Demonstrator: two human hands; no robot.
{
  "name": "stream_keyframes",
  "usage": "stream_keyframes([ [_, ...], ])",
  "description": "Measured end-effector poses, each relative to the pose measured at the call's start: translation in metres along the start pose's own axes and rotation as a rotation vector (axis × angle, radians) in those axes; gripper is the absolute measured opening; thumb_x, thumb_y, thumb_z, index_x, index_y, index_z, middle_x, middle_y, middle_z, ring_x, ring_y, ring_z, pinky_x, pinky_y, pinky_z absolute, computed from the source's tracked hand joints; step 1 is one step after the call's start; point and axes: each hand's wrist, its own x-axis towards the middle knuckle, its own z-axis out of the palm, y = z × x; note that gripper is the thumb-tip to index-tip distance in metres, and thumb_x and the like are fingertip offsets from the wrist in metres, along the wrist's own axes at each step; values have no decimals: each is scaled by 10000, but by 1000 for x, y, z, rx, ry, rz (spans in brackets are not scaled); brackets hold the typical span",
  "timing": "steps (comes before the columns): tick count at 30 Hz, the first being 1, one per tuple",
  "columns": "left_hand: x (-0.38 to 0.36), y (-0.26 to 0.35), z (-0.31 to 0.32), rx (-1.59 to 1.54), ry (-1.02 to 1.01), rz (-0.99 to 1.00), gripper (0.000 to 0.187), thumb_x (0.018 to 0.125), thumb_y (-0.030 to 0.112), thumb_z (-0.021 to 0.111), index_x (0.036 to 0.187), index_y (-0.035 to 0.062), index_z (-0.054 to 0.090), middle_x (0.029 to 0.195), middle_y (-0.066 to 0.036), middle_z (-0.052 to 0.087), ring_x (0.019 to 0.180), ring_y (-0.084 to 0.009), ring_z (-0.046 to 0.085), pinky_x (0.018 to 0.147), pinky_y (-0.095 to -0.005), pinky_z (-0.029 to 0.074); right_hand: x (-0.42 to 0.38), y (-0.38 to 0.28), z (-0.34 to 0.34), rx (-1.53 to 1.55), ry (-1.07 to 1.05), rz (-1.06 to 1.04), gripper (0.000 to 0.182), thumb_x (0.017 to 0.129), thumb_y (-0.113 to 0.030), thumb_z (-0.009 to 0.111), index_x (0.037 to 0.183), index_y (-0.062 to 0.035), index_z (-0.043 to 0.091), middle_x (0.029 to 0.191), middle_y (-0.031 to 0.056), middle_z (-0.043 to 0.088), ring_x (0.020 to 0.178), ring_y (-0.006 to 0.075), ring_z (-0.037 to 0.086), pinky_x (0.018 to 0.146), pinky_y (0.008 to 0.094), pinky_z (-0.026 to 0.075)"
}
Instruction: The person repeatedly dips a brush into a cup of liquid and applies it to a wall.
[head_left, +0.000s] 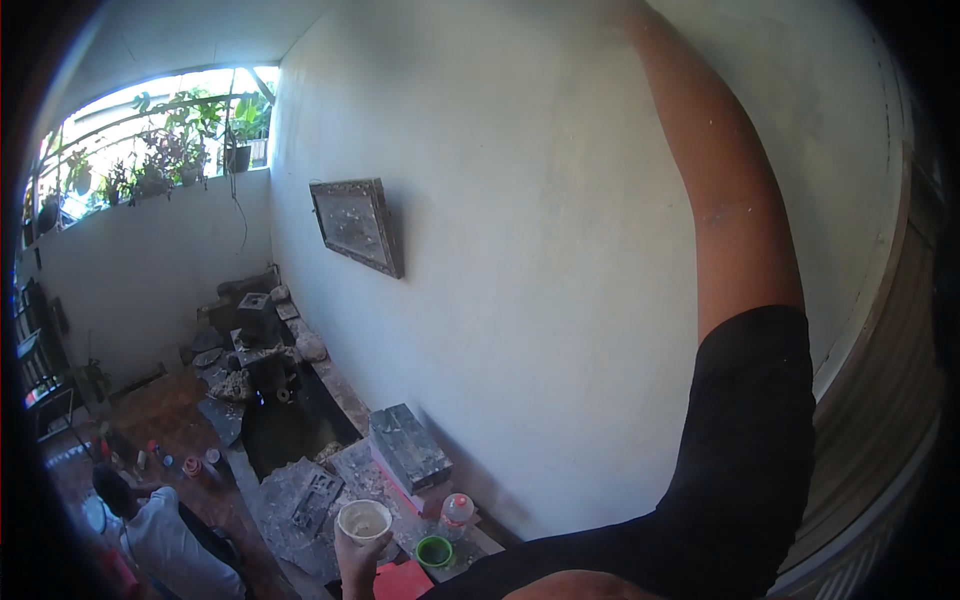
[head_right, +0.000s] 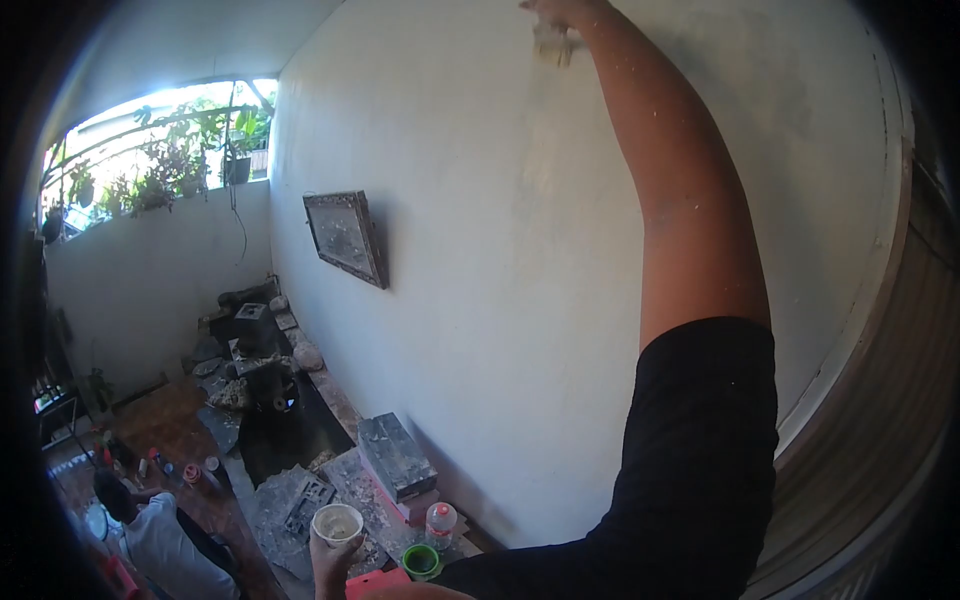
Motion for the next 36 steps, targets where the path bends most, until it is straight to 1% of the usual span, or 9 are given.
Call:
stream_keyframes([
  [8, -5, -9, 4, -1, -26, -38, 688, 659, 67, 837, 1258, 17, 504, 1130, -100, 627, 1035, -213, 636, 919, -356, 504, 1, 37, 26, -433, 336, -276, 341, 1022, -267, 500, 995, 19, 684, 1035, 181, 717, 950, 296, 678, 876, 413, 518],
  [12, -4, -8, 4, 5, -25, -82, 747, 636, 90, 854, 1286, 26, 490, 1139, -96, 622, 1046, -219, 629, 933, -365, 496, -41, 29, 68, -825, 131, -494, 388, 1022, -326, 511, 1013, 10, 706, 994, 182, 727, 922, 311, 691, 854, 440, 531],
  [14, -6, -8, 5, 5, -39, -121, 745, 632, 78, 840, 1289, 23, 492, 1153, -99, 622, 1060, -224, 627, 941, -366, 493, -32, 58, 129, -608, 144, -799, 278, 973, -325, 588, 1021, -108, 754, 931, 158, 731, 815, 305, 708, 734, 424, 549],
  [21, -11, -4, 19, 95, -134, -106, 607, 655, 52, 793, 1203, 9, 533, 1055, -102, 646, 923, -195, 657, 788, -328, 533, -192, -11, 189, -442, -385, -908, 256, 935, -210, 537, 1007, -140, 772, 959, 126, 745, 899, 316, 710, 838, 420, 560],
  [23, -13, -2, 17, 88, -181, -200, 718, 639, 78, 837, 1275, 25, 507, 1154, -98, 627, 1057, -210, 630, 934, -354, 496, -233, -24, 214, -371, -488, -855, 259, 933, -216, 528, 943, -106, 762, 927, 154, 740, 872, 322, 715, 806, 437, 561],
  [26, -19, -4, 22, 74, -177, -97, 551, 665, 38, 766, 1170, 9, 548, 983, -91, 659, 732, -156, 659, 595, -274, 530, -290, -40, 229, -228, -579, -800, 323, 962, -285, 519, 904, -53, 737, 895, 182, 732, 878, 352, 715, 795, 453, 560],
  [29, -20, -23, 17, 8, -206, -33, 603, 663, 73, 797, 1201, 15, 532, 981, -88, 658, 767, -151, 660, 585, -253, 516, -256, -18, 238, -50, -356, -817, 298, 946, -264, 566, 960, 0, 703, 891, 210, 715, 805, 372, 712, 755, 474, 561],
  [32, -19, -40, 8, 64, -238, -67, 679, 649, 111, 838, 1237, 17, 511, 1075, -98, 639, 942, -189, 655, 787, -315, 535, -158, 1, 177, 154, -693, -132, 266, 868, -273, 689, 992, -38, 694, 954, 148, 721, 693, 260, 711, 609, 382, 563],
  [36, -8, -62, 10, 20, -216, -121, 711, 645, 117, 850, 1254, 14, 498, 1138, -107, 624, 1037, -212, 634, 920, -355, 506, -47, 44, 107, -9, -362, 12, 330, 922, -349, 663, 1133, -97, 630, 836, 141, 716, 657, 259, 701, 542, 410, 532],
])
